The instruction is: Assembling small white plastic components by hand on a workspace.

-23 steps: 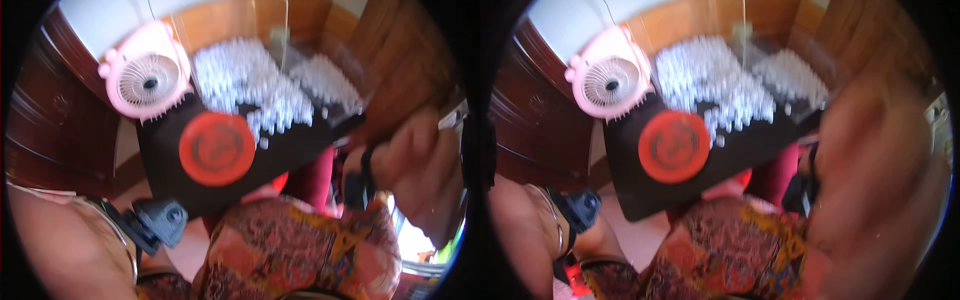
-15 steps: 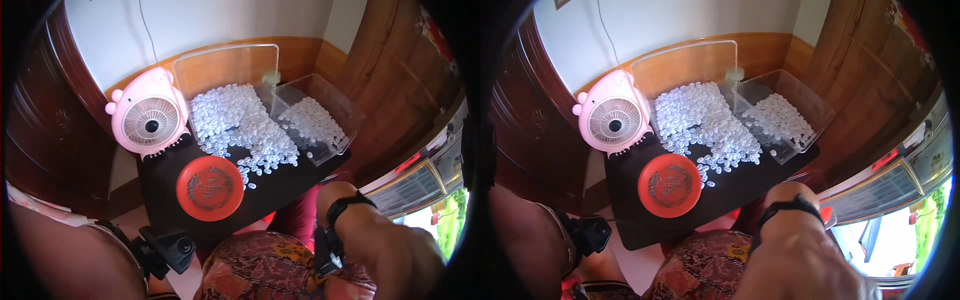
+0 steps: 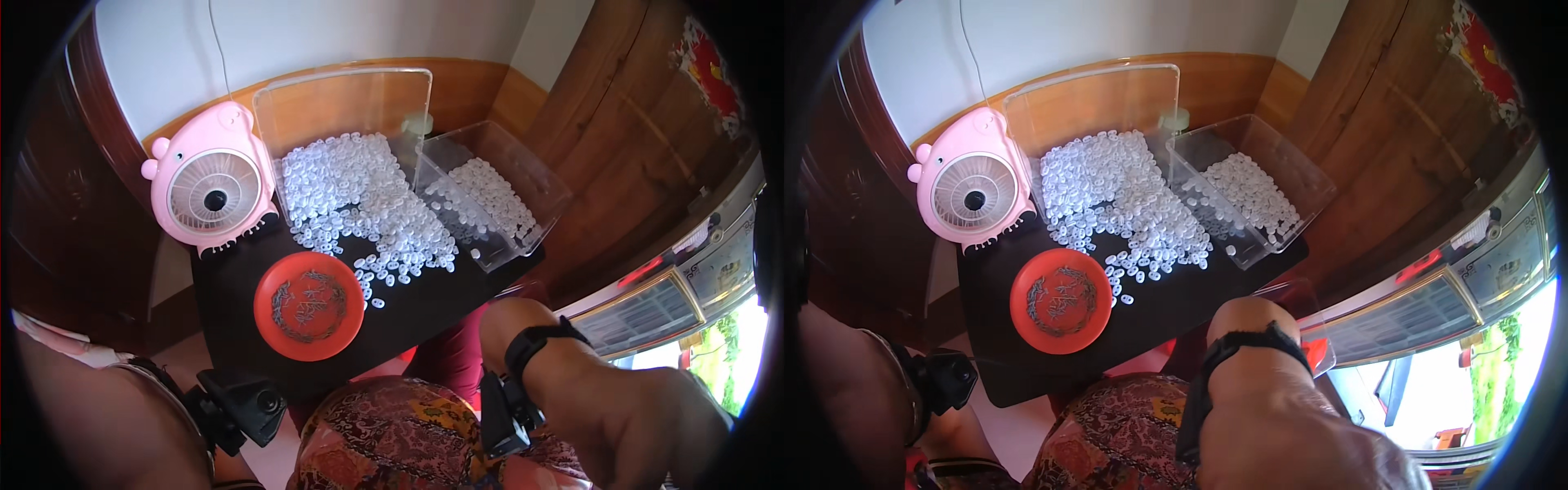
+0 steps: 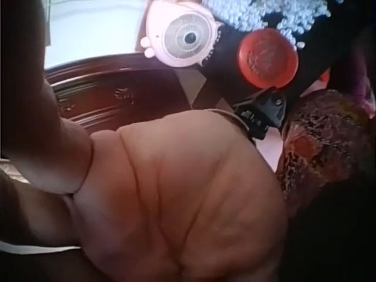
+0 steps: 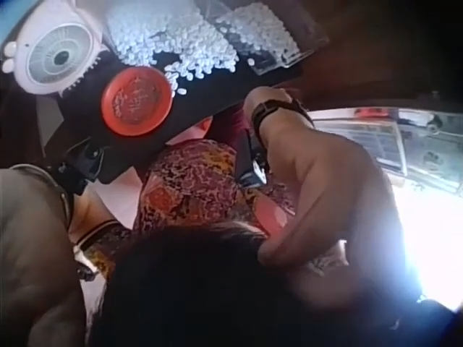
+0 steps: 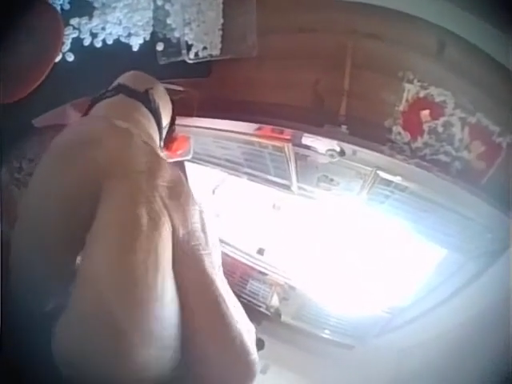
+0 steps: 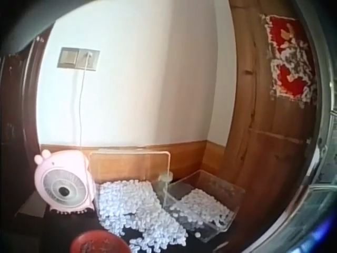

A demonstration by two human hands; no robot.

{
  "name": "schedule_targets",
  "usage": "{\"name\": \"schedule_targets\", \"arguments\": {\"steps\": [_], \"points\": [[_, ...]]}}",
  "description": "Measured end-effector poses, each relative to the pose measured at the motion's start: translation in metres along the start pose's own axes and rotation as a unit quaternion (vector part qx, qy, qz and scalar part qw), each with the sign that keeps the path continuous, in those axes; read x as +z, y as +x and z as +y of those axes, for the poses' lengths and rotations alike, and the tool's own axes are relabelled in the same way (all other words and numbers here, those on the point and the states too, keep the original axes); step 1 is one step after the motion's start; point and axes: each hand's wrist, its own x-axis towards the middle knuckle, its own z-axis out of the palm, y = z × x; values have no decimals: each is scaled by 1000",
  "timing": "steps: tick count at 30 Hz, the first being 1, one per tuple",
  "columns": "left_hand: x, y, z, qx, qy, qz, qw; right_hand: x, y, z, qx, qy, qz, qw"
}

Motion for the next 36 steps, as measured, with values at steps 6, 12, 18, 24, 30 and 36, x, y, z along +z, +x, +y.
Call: {"name": "schedule_targets", "arguments": {"steps": [6, 12, 18, 24, 30, 36], "points": [[5, -12, -12, 41, 5, 5, 999, 3, -2, 6, -51, 36, 2, 998], [26, -8, -6, 33, -18, 105, 994, -18, -9, 19, -330, -211, -118, 913], [21, 11, -16, 17, 35, 96, 995, -41, -53, -10, -139, -156, 106, 972], [3, 39, -25, 4, 34, 96, 995, -76, -94, 28, 287, -328, 118, 892], [-63, 97, -61, -6, -95, 119, 988, -81, -124, 80, 432, -433, 14, 791], [-99, 71, -124, 96, -207, 13, 973, -117, -194, 143, 506, -496, -186, 680]]}}
